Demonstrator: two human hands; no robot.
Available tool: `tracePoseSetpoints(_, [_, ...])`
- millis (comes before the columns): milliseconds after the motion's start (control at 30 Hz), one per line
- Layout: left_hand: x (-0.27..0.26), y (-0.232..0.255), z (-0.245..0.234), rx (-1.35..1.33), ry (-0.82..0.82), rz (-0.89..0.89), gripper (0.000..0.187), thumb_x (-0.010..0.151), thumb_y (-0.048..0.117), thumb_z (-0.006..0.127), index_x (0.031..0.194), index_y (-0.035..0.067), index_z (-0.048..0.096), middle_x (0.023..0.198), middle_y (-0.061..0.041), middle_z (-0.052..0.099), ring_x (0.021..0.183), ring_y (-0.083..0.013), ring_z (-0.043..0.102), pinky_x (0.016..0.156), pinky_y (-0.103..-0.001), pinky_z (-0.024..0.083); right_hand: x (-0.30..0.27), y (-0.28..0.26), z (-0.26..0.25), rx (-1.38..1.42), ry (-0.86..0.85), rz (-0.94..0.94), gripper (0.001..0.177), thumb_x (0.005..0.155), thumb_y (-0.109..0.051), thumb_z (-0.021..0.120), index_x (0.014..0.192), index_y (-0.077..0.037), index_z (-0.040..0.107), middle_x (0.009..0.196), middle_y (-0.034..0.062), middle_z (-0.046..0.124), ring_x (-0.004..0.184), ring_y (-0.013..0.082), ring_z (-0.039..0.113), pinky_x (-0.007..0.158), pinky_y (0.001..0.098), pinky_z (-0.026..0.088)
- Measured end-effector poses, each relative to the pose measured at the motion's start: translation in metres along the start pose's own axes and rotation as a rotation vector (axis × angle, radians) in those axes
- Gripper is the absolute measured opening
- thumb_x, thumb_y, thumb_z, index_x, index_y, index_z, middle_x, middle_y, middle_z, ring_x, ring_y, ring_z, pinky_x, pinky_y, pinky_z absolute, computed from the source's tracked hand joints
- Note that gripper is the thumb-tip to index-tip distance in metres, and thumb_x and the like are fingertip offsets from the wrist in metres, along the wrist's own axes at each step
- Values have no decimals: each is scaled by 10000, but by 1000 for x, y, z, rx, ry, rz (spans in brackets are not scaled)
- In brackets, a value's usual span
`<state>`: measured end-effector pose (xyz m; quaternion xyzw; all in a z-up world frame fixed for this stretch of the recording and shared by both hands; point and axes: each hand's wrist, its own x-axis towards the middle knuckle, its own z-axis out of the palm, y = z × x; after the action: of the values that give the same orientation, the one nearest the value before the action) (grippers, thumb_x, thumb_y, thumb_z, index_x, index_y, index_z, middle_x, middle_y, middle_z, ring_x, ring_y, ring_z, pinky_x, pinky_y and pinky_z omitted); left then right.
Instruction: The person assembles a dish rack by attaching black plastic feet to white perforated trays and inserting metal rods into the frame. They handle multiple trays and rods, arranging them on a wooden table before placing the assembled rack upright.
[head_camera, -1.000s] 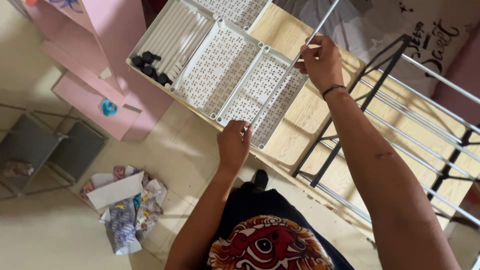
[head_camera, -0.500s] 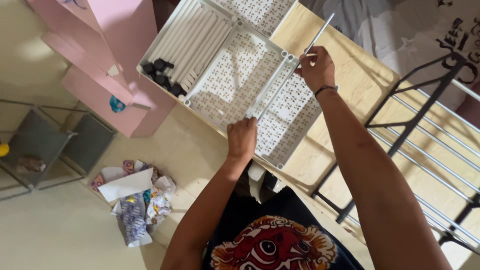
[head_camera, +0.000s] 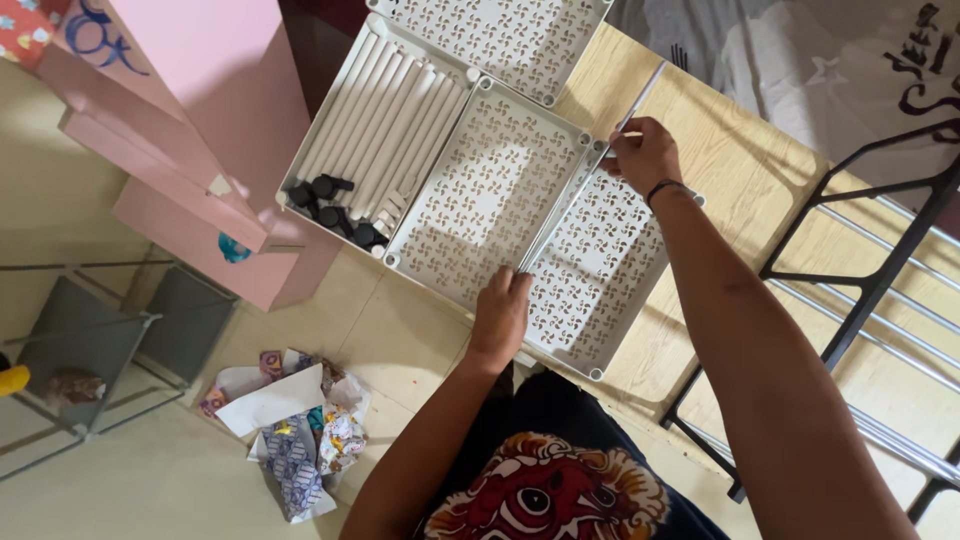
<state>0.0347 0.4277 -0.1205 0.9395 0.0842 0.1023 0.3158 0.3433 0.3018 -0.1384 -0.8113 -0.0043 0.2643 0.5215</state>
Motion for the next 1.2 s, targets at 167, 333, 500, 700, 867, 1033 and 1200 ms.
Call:
tracePoseSetpoints(167, [0, -7, 2, -82, -32, -17, 207, 907, -59, 601, 1108, -12, 615, 1056, -167, 539, 839, -326, 624, 725, -447, 521, 0, 2, 6, -98, 29, -33, 313, 987, -192, 692, 1216, 4, 604, 945, 77, 765, 748, 125, 761, 607, 256, 609])
tracePoseSetpoints(333, [1, -5, 4, -90, 25, 3, 191, 905, -3, 652, 1094, 1, 624, 1026, -160, 536, 854, -355, 618, 732, -476, 503, -13, 1, 13, -192, 54, -139, 379, 922, -222, 787, 1213, -10, 670, 825, 66, 765, 679, 86, 711, 627, 248, 565])
tracePoseSetpoints(500, [2, -5, 3, -85, 25, 5, 199, 908, 19, 659, 1102, 8, 620, 1028, -155, 541, 844, -347, 619, 738, -473, 507, -20, 2, 20, -146, 84, -168, 426, 922, -206, 778, 1289, -11, 684, 836, 54, 764, 685, 85, 700, 637, 254, 572])
tracePoseSetpoints(700, [4, -5, -2, -130, 22, 17, 100, 955, 43, 658, 1038, 25, 605, 981, -145, 549, 794, -323, 614, 693, -452, 502, -25, 5, 21, -220, 102, -197, 602, 933, -267, 783, 1425, 8, 572, 874, 75, 762, 696, 99, 708, 633, 267, 573])
tracePoseSetpoints(867, [6, 4, -16, -245, 66, 23, 112, 955, 35, 649, 1050, 33, 590, 987, -145, 584, 804, -310, 620, 697, -438, 495, -47, 3, 27, -185, 224, -195, 599, 978, -316, 733, 1443, 13, 547, 896, 82, 763, 700, 120, 724, 645, 272, 578])
tracePoseSetpoints(1033, [0, 21, -37, -333, 102, -12, 150, 932, 33, 661, 1072, 25, 609, 1015, -162, 608, 856, -364, 615, 759, -463, 496, -94, -3, 42, -187, 365, -224, 408, 1048, -288, 650, 1359, -25, 619, 936, 66, 766, 774, 113, 747, 683, 260, 602])
tracePoseSetpoints(1200, [-9, 38, -56, -419, 38, 27, 162, 929, 57, 665, 1079, 23, 614, 1031, -167, 612, 888, -360, 644, 763, -434, 521, -183, -21, 56, -122, 192, -143, 352, 1004, -197, 611, 1318, -37, 619, 911, 66, 752, 717, 107, 719, 570, 254, 594])
